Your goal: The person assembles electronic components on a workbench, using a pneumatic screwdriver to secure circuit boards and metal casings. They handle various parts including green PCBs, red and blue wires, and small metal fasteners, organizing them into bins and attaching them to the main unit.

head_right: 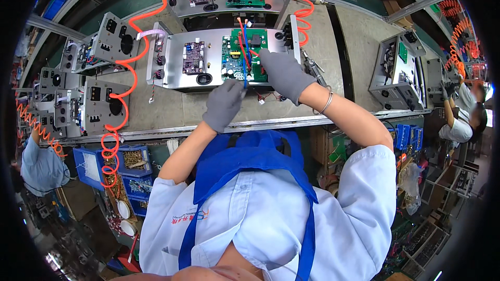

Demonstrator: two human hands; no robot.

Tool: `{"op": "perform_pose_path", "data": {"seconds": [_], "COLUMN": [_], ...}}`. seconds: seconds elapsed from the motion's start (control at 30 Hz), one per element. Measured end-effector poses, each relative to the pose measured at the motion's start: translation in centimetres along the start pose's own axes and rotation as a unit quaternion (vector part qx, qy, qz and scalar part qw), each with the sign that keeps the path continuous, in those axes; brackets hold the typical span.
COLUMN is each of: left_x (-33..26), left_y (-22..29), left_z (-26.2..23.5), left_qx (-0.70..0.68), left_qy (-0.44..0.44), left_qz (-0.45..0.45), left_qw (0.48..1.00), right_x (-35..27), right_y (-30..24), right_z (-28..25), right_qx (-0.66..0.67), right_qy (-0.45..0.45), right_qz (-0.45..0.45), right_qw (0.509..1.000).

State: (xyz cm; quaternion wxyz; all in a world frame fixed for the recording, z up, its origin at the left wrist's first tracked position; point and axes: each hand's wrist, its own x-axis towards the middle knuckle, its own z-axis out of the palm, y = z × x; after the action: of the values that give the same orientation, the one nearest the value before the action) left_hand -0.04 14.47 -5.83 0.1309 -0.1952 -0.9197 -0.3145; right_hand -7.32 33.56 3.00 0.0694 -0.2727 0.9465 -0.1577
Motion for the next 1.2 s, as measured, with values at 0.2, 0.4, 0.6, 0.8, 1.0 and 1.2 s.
{"op": "perform_pose_path", "data": {"seconds": [0.2, 0.4, 0.6, 0.8, 1.0, 1.2], "left_x": [-0.8, 0.3, 0.1, 0.1, -3.0, -2.5], "left_y": [-1.5, -0.7, 0.2, 0.2, -0.6, -2.4], "left_z": [0.7, 0.5, 2.3, 3.2, 6.2, 7.7], "left_qx": [-0.044, -0.133, 0.012, -0.11, -0.424, -0.702], "left_qy": [0.059, 0.104, 0.095, 0.167, 0.23, 0.132], "left_qz": [-0.017, -0.101, -0.047, -0.077, -0.279, -0.3], "left_qw": [0.997, 0.98, 0.994, 0.977, 0.83, 0.632], "right_x": [-0.3, 0.2, -0.3, -1.8, -0.2, 0.4], "right_y": [0.3, -0.5, 1.3, -4.4, -5.7, -4.3], "right_z": [2.5, 0.7, 3.7, -0.3, 5.2, 8.6], "right_qx": [-0.013, -0.031, -0.054, 0.023, 0.174, 0.098], "right_qy": [-0.074, -0.052, -0.022, -0.008, 0.15, 0.194], "right_qz": [0.055, 0.062, 0.05, 0.086, 0.011, 0.009], "right_qw": [0.996, 0.996, 0.997, 0.996, 0.973, 0.976]}}
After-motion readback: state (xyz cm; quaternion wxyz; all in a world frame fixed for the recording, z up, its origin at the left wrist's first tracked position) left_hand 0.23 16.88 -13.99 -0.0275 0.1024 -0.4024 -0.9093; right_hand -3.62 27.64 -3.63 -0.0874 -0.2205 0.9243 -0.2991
